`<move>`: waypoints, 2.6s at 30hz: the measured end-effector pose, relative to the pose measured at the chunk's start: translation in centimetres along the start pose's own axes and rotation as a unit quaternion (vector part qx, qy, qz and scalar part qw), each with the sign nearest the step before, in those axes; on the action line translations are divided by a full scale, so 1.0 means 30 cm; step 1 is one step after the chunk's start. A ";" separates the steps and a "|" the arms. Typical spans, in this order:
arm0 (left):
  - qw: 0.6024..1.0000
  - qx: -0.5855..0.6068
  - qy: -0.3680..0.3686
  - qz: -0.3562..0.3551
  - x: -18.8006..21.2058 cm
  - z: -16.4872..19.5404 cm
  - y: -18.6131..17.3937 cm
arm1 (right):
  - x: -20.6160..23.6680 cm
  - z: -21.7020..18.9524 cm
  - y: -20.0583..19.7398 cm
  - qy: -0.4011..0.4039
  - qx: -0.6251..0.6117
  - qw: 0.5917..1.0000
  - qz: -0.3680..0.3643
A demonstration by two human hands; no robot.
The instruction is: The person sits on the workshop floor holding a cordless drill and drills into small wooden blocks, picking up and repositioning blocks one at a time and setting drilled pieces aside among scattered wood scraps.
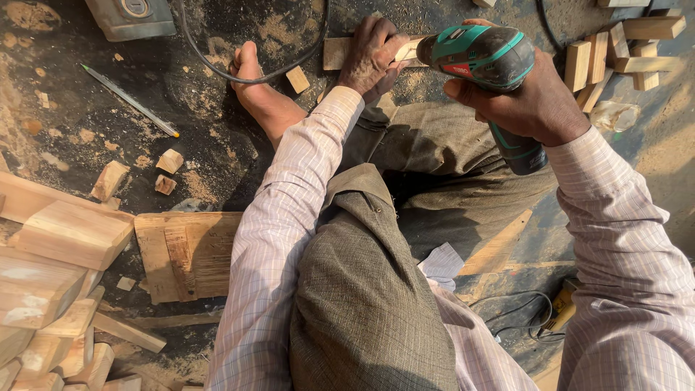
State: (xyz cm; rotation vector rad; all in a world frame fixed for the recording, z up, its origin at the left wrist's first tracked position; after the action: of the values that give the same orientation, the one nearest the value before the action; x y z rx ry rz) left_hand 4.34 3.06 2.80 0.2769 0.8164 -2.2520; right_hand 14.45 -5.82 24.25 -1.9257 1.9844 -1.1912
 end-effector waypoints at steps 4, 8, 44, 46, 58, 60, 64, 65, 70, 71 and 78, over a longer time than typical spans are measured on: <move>1.000 -0.021 0.016 0.015 0.064 -0.042 -0.029 | -0.015 -0.016 0.079 -0.014 -0.008 1.000 0.003; 1.000 -0.015 0.016 0.015 0.095 -0.070 -0.025 | -0.027 0.006 0.132 -0.020 0.039 0.999 -0.005; 1.000 -0.012 -0.021 0.000 0.068 0.207 0.613 | 0.282 0.606 -0.150 -0.092 0.102 0.991 0.003; 1.000 -0.008 -0.027 0.001 0.075 0.210 0.617 | 0.283 0.614 -0.145 -0.091 0.110 0.990 0.002; 0.999 -0.017 -0.035 -0.007 0.114 0.228 0.635 | 0.317 0.616 -0.114 -0.138 0.131 0.981 0.023; 0.999 -0.025 -0.025 0.004 0.126 0.237 0.616 | 0.321 0.608 -0.103 -0.108 0.126 0.986 0.017; 0.999 -0.006 -0.038 -0.005 0.156 0.230 0.592 | 0.328 0.615 -0.062 -0.021 0.092 0.995 -0.016; 0.999 -0.016 -0.037 -0.004 0.159 0.228 0.587 | 0.326 0.593 -0.064 -0.067 0.106 0.992 0.003; 0.998 -0.021 -0.052 -0.017 0.158 0.238 0.550 | 0.325 0.507 -0.060 -0.155 0.127 0.979 0.029; 0.998 -0.027 -0.052 -0.017 0.154 0.243 0.533 | 0.322 0.499 -0.063 -0.124 0.107 0.986 0.027; 0.998 -0.046 -0.038 -0.018 0.069 0.270 0.377 | 0.284 0.334 -0.100 -0.006 0.029 0.999 0.013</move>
State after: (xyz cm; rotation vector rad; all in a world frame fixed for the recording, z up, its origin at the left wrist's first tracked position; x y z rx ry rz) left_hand 10.96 -9.34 2.86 0.1326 0.8884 -2.2352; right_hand 21.21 -17.42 22.80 -1.8701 1.9406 -1.2145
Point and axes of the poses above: each hand's wrist, its own x-axis away from the middle knuckle, its own y-axis out of the palm, z = x × y, the point moved 6 cm from there along -x, towards the middle knuckle, and after that the axes turned 4 degrees about -y, right-handed, at the moved point
